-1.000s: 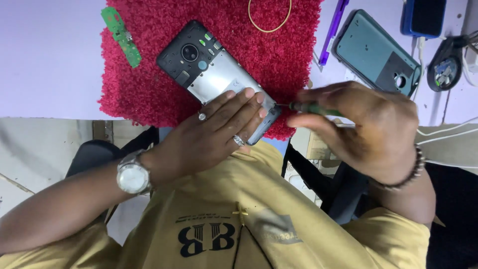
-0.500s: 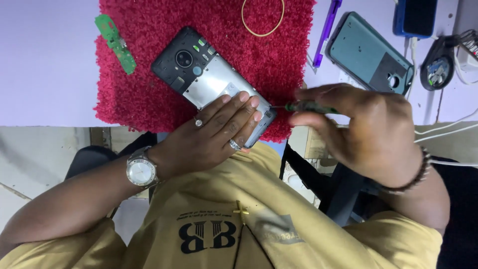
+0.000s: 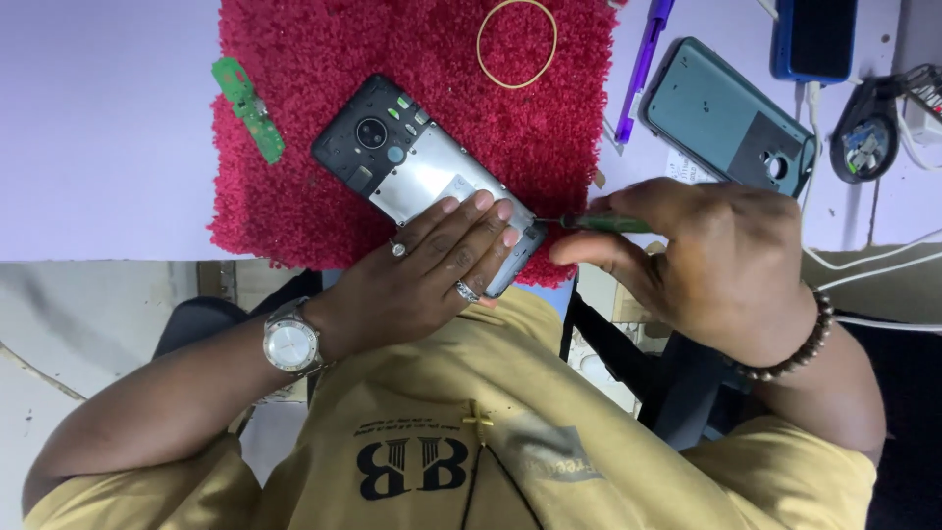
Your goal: Assembling internal components of a mobile phone on a repair bench, including installing a circuit board and using a screwdriver.
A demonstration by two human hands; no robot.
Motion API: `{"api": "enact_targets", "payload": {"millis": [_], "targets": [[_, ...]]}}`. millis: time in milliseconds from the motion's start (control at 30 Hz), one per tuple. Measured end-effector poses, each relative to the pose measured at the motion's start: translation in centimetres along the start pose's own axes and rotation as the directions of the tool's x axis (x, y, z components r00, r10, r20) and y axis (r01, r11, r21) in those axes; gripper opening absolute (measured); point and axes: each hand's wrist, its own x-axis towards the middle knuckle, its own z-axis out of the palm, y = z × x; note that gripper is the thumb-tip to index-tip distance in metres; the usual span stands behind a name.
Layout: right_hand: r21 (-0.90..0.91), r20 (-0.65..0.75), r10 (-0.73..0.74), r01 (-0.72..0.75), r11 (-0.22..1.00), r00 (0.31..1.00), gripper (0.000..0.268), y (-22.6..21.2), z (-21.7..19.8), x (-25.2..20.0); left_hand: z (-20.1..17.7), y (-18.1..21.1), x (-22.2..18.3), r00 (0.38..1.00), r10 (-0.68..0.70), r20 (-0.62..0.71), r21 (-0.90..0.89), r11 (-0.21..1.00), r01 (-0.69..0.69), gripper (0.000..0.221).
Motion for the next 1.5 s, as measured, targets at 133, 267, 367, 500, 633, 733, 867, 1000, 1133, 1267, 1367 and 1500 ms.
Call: {"api": "enact_targets", "payload": {"millis": [133,267,367,500,633,733,867,1000,1133,1267,1367,1500], "targets": [[0.337,0.237,-0.065,-0.019,0.941,0.969,0.069,0.3,-1.4,0.2,0.0,0.1,0.0,1.0,-0.003,-0.005,-0.015,1.0,0.003,0.041],[-0.131,-0.151,-0.001,-0.019,0.991,0.989,0.061,-0.1,0.8,-0.3,-0.1,0.0,0.2,1.0,-0.005,-0.018,-0.02,1.0,0.005,0.04],[0.445,0.136,-0.088,0.018,0.895,0.987,0.017,-0.5,-0.4,1.2,-0.1,0.1,0.1,1.0,-0.013,-0.016,-0.037,0.999,0.012,0.041],[0.253,-0.075,-0.019,0.038,0.967,0.997,0.048,-1.0,0.1,1.5,-0.1,0.0,0.2,1.0,-0.002,-0.007,-0.026,1.0,0.002,0.042],[0.327,-0.003,-0.056,0.054,0.943,0.998,0.021,-0.9,-0.7,0.7,0.0,-0.1,0.2,1.0,0.001,-0.016,-0.029,1.0,-0.001,0.044],[0.152,-0.144,-0.053,0.075,0.986,0.988,0.089,1.1,1.5,0.2,-0.2,0.1,0.1,1.0,0.001,0.019,0.005,1.0,-0.001,0.051],[0.497,0.086,-0.039,-0.009,0.868,0.996,0.024,0.9,-0.4,1.4,-0.3,0.2,0.0,1.0,-0.014,0.014,0.01,1.0,0.014,0.052],[0.406,-0.018,0.003,0.005,0.914,1.0,0.034,0.8,0.1,0.9,-0.1,0.0,0.1,1.0,-0.018,0.005,-0.02,1.0,0.018,0.057],[0.231,-0.217,0.025,0.027,0.973,0.976,0.038,-0.3,2.1,-0.5,-0.3,0.0,0.2,1.0,-0.017,0.006,0.002,1.0,0.017,0.063],[0.326,-0.528,-0.036,0.241,0.914,0.848,0.015,5.1,2.9,-2.4,-0.3,0.6,0.1,0.999,-0.026,0.028,-0.027,0.999,0.026,0.054],[0.076,-0.837,0.137,-0.136,0.988,0.53,0.031,11.6,5.0,-7.2,-1.0,1.1,0.8,0.989,-0.15,0.005,-0.166,0.975,0.148,0.059],[0.477,-0.797,0.302,0.239,0.846,0.523,0.039,16.5,6.8,-7.9,-2.1,1.4,2.2,0.973,-0.232,0.009,-0.247,0.942,0.228,0.061]]}}
